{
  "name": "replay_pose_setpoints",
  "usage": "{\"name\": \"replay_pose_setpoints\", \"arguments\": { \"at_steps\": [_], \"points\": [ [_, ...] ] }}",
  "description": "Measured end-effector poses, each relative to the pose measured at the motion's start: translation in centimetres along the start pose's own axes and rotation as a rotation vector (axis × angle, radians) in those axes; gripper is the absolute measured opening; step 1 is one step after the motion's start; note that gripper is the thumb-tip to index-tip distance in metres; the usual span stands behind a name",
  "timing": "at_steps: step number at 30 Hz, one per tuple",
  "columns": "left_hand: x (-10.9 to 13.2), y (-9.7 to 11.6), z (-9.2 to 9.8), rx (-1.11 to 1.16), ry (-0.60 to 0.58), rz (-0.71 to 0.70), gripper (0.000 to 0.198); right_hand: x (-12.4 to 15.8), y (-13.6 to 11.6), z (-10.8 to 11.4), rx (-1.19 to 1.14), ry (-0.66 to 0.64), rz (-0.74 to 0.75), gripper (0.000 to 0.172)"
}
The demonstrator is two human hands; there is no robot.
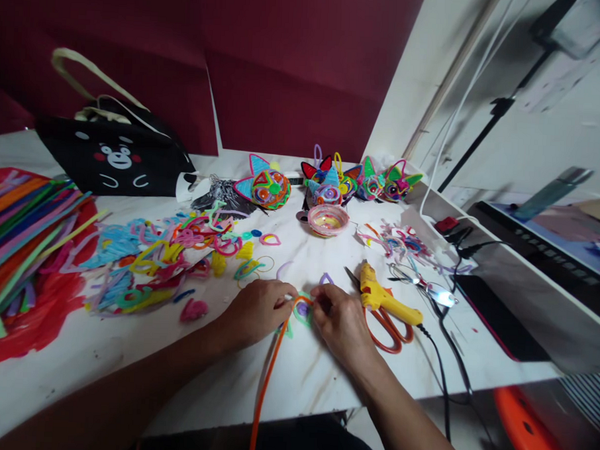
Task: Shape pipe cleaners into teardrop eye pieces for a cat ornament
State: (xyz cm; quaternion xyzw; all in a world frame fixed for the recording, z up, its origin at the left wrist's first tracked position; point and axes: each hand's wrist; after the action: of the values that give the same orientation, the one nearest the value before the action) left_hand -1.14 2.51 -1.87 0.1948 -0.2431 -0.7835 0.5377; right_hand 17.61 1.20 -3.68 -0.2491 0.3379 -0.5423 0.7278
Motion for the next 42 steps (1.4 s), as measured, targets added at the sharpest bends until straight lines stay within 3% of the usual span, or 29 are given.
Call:
{"name": "replay_pose_setpoints", "arguments": {
  "at_steps": [21, 42],
  "points": [
    [-0.3, 0.0, -0.1, 0.150, 0.011, 0.152, 0.022, 0.1, -0.1, -0.4, -0.122, 0.068, 0.024, 0.015],
    [-0.2, 1.0, -0.6, 0.058, 0.022, 0.146, 0.018, 0.5, -0.3, -0.3, -0.037, 0.014, -0.039, 0.018]
  ]
}}
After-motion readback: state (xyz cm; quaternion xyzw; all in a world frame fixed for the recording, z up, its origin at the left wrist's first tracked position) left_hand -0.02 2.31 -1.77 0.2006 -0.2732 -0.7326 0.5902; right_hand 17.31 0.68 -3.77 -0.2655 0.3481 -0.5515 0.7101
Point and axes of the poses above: each hand's wrist, its own x-axis away from the middle knuckle, its own z-axis out of the back of the hand, y = z × x, and after that the axes turned 1 degree about y, right-handed
